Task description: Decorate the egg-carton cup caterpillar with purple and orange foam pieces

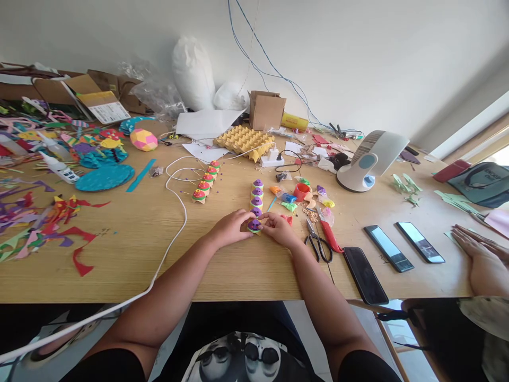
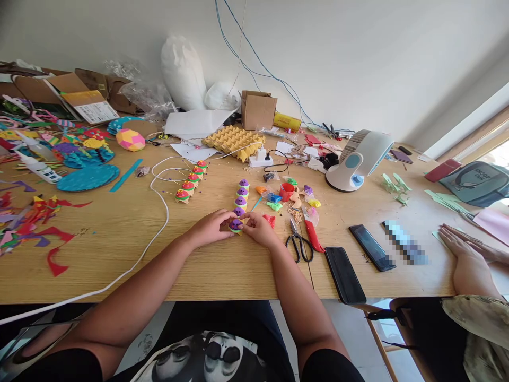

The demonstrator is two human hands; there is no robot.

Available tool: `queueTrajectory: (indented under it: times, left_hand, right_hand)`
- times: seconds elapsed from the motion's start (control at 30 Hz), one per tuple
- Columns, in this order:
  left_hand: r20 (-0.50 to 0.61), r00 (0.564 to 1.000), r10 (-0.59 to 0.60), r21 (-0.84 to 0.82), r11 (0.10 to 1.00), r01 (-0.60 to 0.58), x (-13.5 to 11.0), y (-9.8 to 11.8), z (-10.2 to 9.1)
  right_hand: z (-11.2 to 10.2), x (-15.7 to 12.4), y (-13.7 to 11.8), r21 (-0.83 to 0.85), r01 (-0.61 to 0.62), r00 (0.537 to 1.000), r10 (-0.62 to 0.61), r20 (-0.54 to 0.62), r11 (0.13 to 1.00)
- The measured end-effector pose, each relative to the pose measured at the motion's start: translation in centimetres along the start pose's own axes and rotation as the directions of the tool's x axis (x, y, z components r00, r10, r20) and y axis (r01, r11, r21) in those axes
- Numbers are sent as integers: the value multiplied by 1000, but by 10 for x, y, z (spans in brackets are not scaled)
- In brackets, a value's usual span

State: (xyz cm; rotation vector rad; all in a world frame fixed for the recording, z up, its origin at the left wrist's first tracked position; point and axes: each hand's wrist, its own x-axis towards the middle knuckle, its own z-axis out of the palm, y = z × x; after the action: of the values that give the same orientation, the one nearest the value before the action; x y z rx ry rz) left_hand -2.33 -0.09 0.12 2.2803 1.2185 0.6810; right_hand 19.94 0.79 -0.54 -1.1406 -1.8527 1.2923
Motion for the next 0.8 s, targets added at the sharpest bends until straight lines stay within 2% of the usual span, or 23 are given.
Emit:
queueTrajectory:
  times: [0.6, 0.7, 0.8]
  left_hand:
    - [2, 1000, -5, 7, 1000, 5, 0, -1, 2]
    - [7, 1000, -9, -21, 1000, 9, 0, -2, 2]
    - [6, 1000, -5, -100, 995, 5, 0, -4, 1]
  right_hand:
    - [4, 2, 4, -13, 1, 1000, -1, -25, 1000]
    - [0, 1, 3, 68, -23, 1000, 23, 1, 997]
    - [-5, 1, 2, 270, -79, 997, 83, -4, 960]
